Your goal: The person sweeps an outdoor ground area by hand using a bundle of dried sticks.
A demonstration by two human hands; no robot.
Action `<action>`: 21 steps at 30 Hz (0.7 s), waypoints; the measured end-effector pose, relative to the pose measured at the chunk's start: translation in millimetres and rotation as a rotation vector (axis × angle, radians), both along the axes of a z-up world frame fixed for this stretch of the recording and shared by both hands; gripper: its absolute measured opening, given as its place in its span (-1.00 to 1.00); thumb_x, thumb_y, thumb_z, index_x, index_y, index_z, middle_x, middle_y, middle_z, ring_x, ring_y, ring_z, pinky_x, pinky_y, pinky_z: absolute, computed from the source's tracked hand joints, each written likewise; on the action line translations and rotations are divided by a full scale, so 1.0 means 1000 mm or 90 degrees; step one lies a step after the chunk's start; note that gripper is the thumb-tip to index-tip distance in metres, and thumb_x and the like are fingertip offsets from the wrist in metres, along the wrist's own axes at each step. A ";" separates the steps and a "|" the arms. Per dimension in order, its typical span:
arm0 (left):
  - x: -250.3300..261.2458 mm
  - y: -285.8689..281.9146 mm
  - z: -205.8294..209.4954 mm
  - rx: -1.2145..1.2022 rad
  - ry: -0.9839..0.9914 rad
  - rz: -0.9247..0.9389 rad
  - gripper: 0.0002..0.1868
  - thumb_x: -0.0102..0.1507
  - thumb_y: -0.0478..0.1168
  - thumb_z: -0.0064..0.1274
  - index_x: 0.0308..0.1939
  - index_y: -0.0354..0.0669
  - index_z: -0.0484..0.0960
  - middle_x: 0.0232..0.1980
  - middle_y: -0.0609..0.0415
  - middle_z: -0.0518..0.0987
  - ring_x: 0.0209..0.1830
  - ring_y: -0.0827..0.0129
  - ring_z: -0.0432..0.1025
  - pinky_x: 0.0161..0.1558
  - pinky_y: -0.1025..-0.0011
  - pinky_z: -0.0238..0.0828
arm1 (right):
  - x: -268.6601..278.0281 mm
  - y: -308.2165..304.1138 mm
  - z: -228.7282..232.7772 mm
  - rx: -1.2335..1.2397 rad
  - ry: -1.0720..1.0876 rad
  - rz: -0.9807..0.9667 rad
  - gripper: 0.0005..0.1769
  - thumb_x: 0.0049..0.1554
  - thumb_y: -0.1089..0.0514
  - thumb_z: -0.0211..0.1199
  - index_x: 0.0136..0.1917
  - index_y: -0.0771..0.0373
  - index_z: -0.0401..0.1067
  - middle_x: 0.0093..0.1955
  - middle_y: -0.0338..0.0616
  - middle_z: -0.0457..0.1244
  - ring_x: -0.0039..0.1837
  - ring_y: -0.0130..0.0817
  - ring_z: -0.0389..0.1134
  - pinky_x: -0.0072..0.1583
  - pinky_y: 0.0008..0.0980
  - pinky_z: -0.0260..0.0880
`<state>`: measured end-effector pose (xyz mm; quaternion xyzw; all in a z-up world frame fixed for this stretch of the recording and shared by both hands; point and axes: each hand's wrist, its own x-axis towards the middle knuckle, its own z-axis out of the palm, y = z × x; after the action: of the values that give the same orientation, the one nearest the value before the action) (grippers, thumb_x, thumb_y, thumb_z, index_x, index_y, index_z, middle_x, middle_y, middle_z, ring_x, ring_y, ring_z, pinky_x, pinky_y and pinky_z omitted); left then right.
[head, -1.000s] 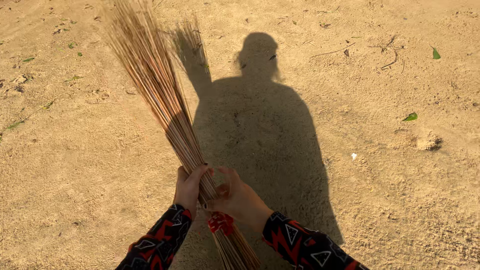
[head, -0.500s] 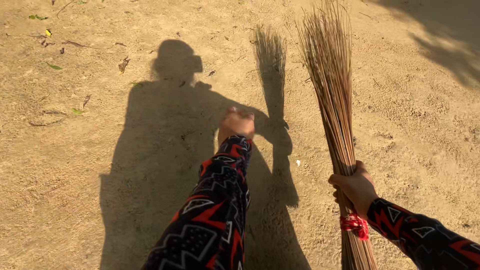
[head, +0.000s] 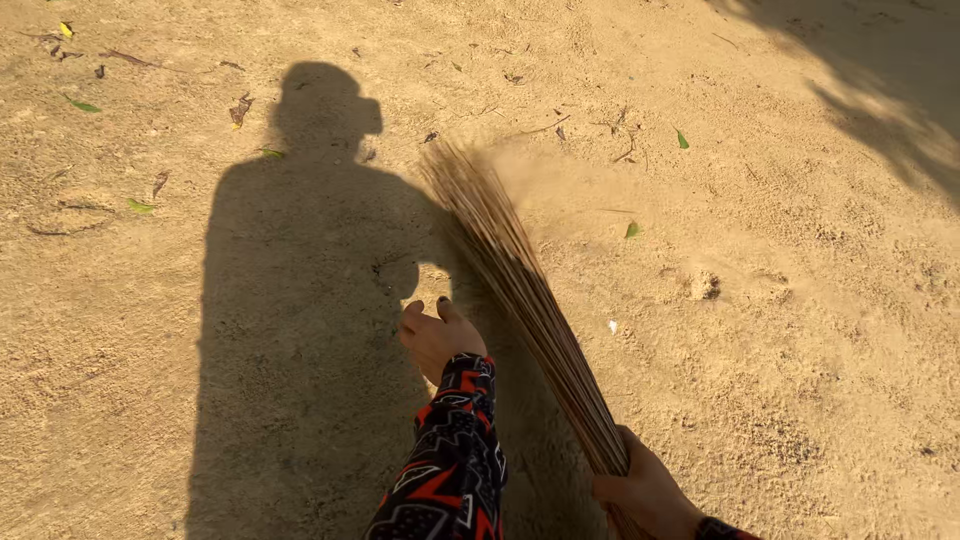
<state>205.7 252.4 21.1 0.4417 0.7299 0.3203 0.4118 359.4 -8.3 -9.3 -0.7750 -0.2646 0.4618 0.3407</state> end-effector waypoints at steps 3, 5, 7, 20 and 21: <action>0.020 -0.020 0.027 0.149 0.045 0.106 -0.53 0.44 0.00 -0.12 0.35 -0.14 0.36 0.20 -0.06 0.44 -0.13 0.21 0.53 -0.18 0.22 0.58 | -0.028 0.057 0.107 -0.115 -0.092 0.070 -0.18 -0.04 0.20 0.35 0.45 0.22 0.12 -0.24 -0.01 0.32 -0.35 -0.28 0.36 -0.26 -0.25 0.41; 0.031 -0.026 0.049 0.117 -0.053 0.096 -0.50 0.44 0.03 -0.15 0.36 -0.17 0.34 0.19 -0.06 0.43 -0.14 0.22 0.54 -0.19 0.23 0.59 | -0.028 0.090 0.165 -0.069 -0.121 0.059 -0.21 -0.02 0.20 0.35 0.43 0.20 0.11 -0.28 0.02 0.28 -0.40 -0.22 0.32 -0.30 -0.18 0.43; 0.033 -0.031 0.062 0.088 -0.104 0.070 -0.49 0.44 0.04 -0.18 0.36 -0.18 0.32 0.20 -0.06 0.41 -0.14 0.22 0.53 -0.21 0.23 0.60 | -0.012 0.106 0.205 0.000 -0.160 0.026 -0.31 0.00 0.22 0.35 0.35 0.25 0.15 -0.29 0.05 0.26 -0.40 -0.19 0.32 -0.31 -0.13 0.45; -0.025 0.013 0.000 0.038 0.018 0.080 -0.49 0.43 0.04 -0.19 0.34 -0.19 0.33 0.26 -0.09 0.39 -0.06 0.16 0.49 -0.31 0.18 0.58 | 0.023 0.078 -0.015 -0.044 0.120 -0.415 -0.55 0.10 0.25 0.29 0.18 0.36 0.16 -0.19 0.13 0.27 -0.33 -0.08 0.31 -0.30 -0.10 0.41; -0.036 0.017 -0.006 0.034 0.036 0.087 -0.49 0.44 0.04 -0.19 0.34 -0.20 0.33 0.26 -0.10 0.39 -0.07 0.15 0.49 -0.30 0.18 0.57 | 0.014 0.085 -0.014 -0.092 0.067 -0.346 -0.47 0.11 0.25 0.28 0.29 0.30 0.15 -0.17 0.10 0.31 -0.30 -0.09 0.34 -0.27 -0.13 0.41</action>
<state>169.2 269.8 15.0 0.4105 0.7609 0.3545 0.3562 373.0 77.0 -23.2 -0.8148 0.0039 0.4106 0.4093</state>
